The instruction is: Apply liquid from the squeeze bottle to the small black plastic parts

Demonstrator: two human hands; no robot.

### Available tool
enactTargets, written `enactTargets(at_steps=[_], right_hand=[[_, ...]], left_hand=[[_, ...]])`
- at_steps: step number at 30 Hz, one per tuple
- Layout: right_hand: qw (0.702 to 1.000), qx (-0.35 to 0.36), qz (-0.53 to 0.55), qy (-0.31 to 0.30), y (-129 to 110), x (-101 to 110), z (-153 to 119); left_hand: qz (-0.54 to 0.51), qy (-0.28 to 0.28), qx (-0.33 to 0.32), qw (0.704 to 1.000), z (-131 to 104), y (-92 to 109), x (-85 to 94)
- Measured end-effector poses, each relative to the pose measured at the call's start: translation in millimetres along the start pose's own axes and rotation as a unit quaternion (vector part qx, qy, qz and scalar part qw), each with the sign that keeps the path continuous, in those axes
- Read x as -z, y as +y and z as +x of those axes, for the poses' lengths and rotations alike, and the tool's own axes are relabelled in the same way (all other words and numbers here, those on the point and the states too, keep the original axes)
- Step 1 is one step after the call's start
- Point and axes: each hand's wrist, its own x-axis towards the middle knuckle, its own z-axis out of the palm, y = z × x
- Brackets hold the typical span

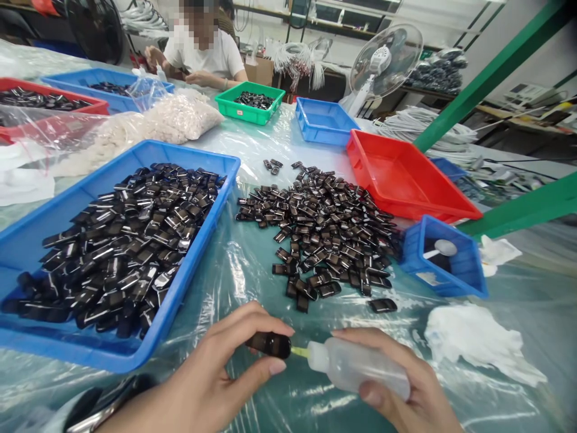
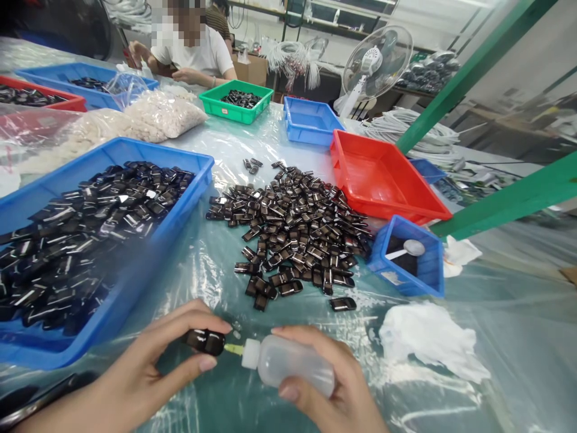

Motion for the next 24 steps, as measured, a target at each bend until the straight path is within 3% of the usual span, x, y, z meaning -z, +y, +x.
enactTargets(at_steps=[4,8,17,24], right_hand=[[0.997,0.054,-0.046,0.023,1.6,2.1,0.8],[0.991,0.09,-0.087,0.036,3.7,3.5,0.6],[0.991,0.087,-0.096,0.035,6.5,3.3,-0.6],[0.988,0.101,-0.109,0.033,8.6,5.7,-1.1]], left_hand=[[0.029,0.006,0.032,0.999,-0.5,0.3,-2.0],[0.069,0.002,0.017,0.997,0.2,1.9,-1.3],[0.003,0.014,0.02,1.0,1.1,3.6,1.6],[0.053,0.015,0.031,0.998,2.7,-2.2,0.5]])
